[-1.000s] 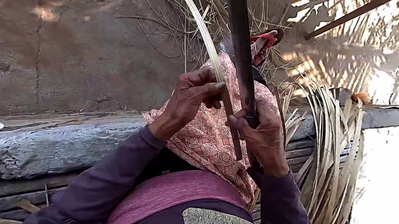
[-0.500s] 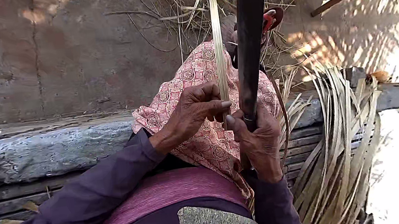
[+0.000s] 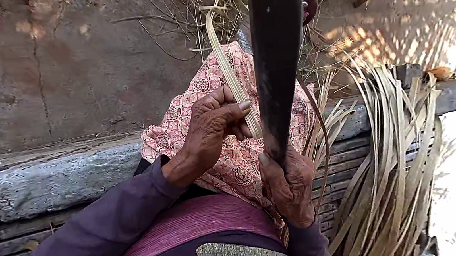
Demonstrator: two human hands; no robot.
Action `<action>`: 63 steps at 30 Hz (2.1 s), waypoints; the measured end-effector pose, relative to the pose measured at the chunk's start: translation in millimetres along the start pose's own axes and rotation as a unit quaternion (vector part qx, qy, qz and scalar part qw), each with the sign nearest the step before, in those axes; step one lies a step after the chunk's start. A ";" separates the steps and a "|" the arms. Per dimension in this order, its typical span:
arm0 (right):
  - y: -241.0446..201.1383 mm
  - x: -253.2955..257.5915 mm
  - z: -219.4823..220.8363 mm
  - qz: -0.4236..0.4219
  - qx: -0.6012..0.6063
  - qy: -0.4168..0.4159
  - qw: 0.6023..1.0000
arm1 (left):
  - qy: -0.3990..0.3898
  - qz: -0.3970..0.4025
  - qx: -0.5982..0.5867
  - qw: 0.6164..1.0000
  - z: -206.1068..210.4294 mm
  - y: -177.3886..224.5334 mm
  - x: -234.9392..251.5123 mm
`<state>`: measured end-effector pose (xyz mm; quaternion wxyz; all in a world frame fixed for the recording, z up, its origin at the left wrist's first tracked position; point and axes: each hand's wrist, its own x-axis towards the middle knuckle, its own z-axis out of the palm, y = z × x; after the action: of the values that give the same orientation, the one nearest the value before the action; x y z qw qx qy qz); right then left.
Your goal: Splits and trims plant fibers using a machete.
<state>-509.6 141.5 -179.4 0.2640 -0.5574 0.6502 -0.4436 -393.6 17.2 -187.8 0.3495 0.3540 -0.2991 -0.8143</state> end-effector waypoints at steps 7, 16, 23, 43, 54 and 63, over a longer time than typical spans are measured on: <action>-0.7 -1.1 1.7 -0.009 -0.017 -0.008 1.000 | -0.058 0.036 0.018 0.998 -12.1 -7.0 -9.4; -5.7 -0.3 2.6 -0.039 -0.097 -0.002 0.994 | -0.005 -0.011 0.009 1.000 -4.9 -5.6 -1.4; -8.0 -1.7 3.8 -0.067 -0.150 0.002 0.986 | -0.044 -0.032 -0.002 0.999 -12.3 -8.4 -7.1; 8.5 -15.8 16.4 -0.083 -0.244 0.042 0.965 | -0.075 -0.088 0.051 0.992 -16.6 -32.5 -25.1; 7.0 -4.3 1.9 -0.018 -0.100 -0.013 0.995 | -0.093 -0.150 -0.028 0.984 -21.2 -30.8 -27.3; -2.7 15.9 -18.9 -0.057 -0.184 0.083 0.978 | -0.173 -0.206 -0.011 0.963 -35.4 -27.0 -30.9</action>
<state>-528.0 131.6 -165.8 0.0764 -0.5935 0.7077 -0.3756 -359.9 48.5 -216.4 0.1208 0.2580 -0.2670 -0.9206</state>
